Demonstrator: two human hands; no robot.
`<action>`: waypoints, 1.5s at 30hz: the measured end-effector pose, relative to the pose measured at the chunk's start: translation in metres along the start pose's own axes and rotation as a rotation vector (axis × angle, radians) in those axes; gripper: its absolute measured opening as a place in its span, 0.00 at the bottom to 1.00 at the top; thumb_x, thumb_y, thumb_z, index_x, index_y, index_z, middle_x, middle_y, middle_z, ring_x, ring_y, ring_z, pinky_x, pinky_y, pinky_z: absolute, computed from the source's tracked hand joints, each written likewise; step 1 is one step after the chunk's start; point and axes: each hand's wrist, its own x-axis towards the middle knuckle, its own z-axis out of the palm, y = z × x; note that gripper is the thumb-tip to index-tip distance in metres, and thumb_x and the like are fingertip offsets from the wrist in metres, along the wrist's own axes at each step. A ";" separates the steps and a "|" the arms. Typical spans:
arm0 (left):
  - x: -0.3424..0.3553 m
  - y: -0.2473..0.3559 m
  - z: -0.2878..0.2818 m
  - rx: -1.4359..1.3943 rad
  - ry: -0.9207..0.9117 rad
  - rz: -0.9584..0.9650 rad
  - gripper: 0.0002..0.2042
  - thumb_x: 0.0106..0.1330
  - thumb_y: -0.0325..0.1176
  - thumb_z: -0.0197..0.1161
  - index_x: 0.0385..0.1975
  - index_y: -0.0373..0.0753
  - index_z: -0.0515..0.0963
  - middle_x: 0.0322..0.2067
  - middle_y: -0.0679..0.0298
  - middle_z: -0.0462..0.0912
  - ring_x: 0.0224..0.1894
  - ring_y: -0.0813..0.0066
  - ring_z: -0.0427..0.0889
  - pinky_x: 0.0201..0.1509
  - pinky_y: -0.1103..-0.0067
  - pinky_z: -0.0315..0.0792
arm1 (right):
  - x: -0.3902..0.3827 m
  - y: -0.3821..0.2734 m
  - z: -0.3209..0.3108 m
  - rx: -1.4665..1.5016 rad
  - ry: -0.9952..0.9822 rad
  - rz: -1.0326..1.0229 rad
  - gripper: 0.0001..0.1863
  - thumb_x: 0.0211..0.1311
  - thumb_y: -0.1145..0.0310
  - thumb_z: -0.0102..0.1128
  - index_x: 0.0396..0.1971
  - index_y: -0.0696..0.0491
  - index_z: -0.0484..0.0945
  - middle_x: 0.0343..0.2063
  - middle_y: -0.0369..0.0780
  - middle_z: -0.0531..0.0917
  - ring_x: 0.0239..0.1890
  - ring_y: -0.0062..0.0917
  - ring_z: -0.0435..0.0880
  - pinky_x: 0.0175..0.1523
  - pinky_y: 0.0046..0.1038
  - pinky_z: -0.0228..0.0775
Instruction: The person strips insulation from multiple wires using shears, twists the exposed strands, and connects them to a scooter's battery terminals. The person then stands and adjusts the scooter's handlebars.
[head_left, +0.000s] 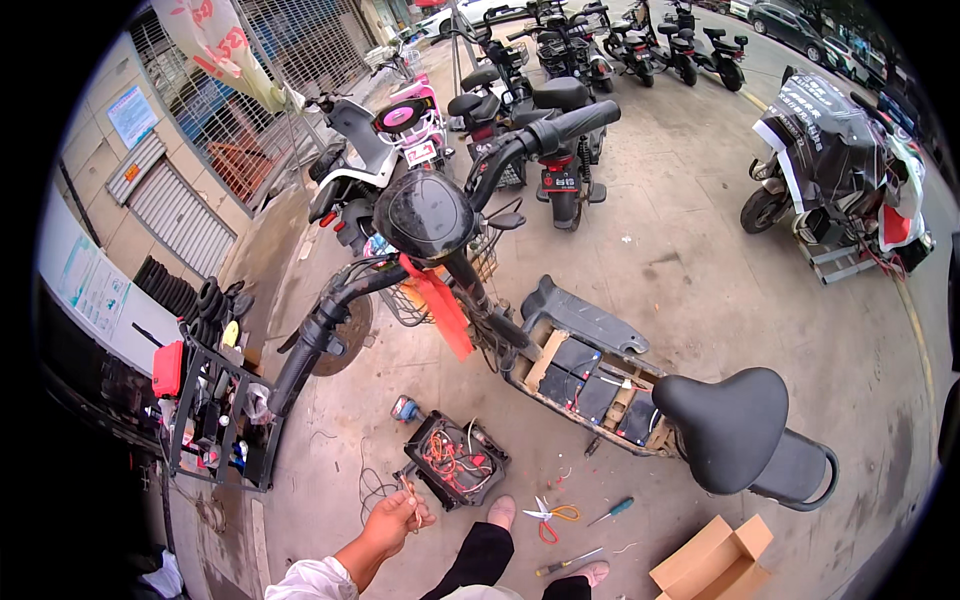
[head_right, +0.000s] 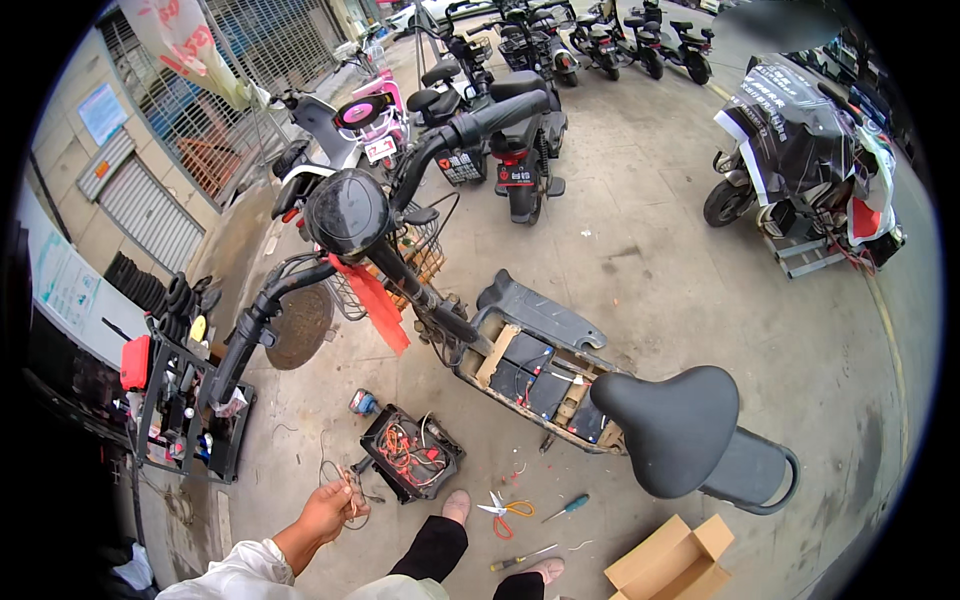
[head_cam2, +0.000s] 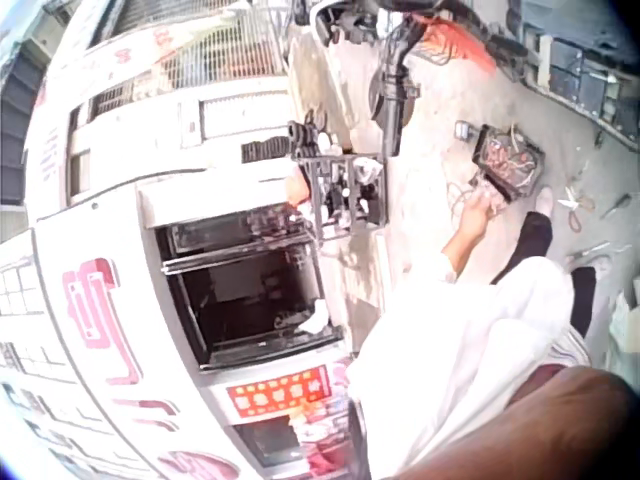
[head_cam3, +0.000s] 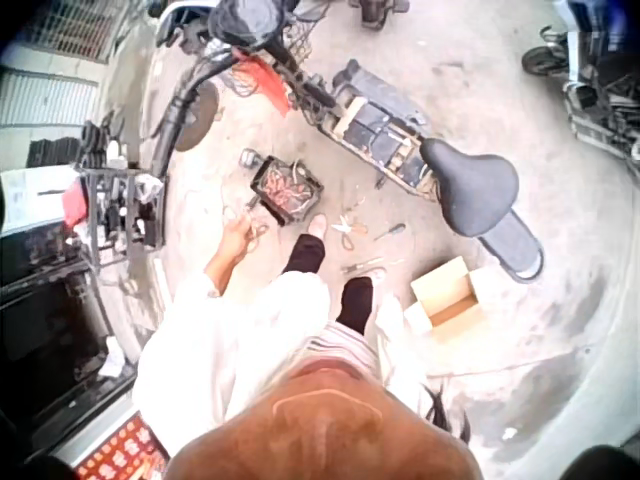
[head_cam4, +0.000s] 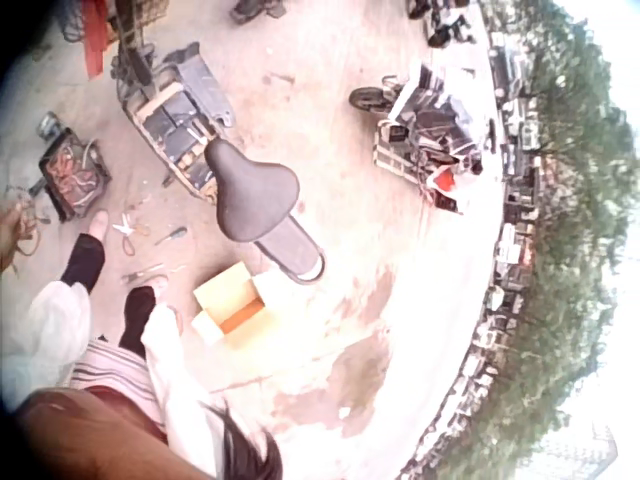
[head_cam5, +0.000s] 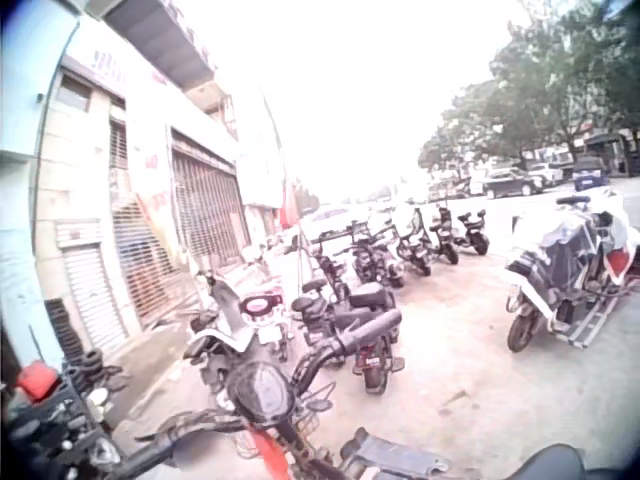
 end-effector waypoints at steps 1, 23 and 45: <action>-0.021 0.011 0.002 -0.008 0.006 0.027 0.08 0.74 0.31 0.48 0.41 0.35 0.72 0.30 0.62 0.79 0.35 0.65 0.83 0.49 0.66 0.79 | 0.002 -0.019 -0.012 0.011 0.005 -0.013 0.13 0.65 0.70 0.57 0.49 0.50 0.77 0.36 0.44 0.83 0.36 0.36 0.82 0.42 0.32 0.75; -0.025 0.291 0.054 1.027 0.845 0.905 0.09 0.65 0.25 0.52 0.43 0.36 0.72 0.36 0.52 0.80 0.38 0.48 0.80 0.38 0.60 0.72 | 0.097 -0.561 -0.206 -0.383 0.310 -1.174 0.20 0.59 0.64 0.63 0.50 0.53 0.75 0.42 0.47 0.80 0.46 0.45 0.78 0.50 0.40 0.71; -0.006 0.307 0.044 0.718 0.814 0.653 0.07 0.72 0.29 0.47 0.38 0.33 0.71 0.30 0.47 0.78 0.33 0.47 0.78 0.37 0.65 0.70 | 0.131 -0.591 -0.213 -0.302 0.047 -1.213 0.23 0.62 0.53 0.58 0.44 0.59 0.73 0.42 0.50 0.78 0.46 0.48 0.75 0.50 0.44 0.67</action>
